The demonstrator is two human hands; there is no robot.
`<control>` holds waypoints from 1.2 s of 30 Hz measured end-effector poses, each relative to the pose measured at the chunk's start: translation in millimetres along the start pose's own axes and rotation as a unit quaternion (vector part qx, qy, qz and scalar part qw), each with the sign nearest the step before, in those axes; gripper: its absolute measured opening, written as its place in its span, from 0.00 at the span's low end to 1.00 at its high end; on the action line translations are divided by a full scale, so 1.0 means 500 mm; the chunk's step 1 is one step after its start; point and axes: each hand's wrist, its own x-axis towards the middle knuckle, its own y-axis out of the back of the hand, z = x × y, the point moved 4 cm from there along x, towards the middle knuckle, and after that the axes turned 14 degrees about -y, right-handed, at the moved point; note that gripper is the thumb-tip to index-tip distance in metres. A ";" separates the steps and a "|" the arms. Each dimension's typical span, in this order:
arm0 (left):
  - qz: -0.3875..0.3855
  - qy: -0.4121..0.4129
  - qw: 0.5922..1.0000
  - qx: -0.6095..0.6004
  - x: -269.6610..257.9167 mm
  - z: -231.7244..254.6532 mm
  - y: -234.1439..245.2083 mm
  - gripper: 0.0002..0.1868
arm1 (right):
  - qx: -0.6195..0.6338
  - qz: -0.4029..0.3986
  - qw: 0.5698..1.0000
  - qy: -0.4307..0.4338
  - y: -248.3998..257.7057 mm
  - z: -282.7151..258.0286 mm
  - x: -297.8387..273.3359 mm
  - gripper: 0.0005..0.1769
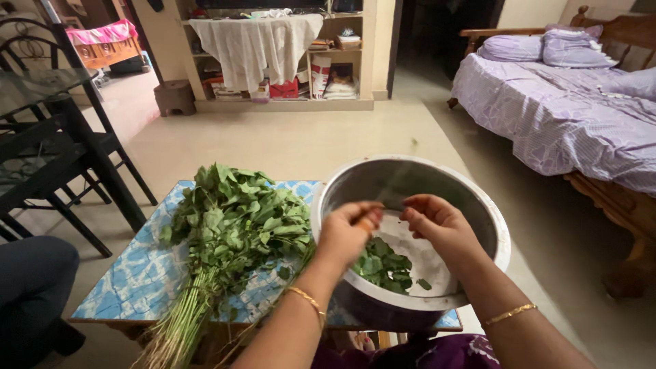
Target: The person plucks leaves from a bunch of greens by hand and places them into a metal pot.
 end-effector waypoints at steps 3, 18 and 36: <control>0.147 -0.021 0.985 -0.084 0.016 0.005 0.092 0.10 | -0.068 -0.076 0.995 0.007 -0.014 0.001 -0.016 0.24; 0.040 0.078 0.928 0.361 -0.077 -0.490 0.295 0.15 | -0.295 -0.375 0.831 -0.287 -0.053 -0.029 -0.125 0.45; 0.034 0.234 0.791 0.565 -0.178 -0.286 0.446 0.20 | -0.386 -0.320 0.799 -0.330 -0.070 -0.066 -0.111 0.37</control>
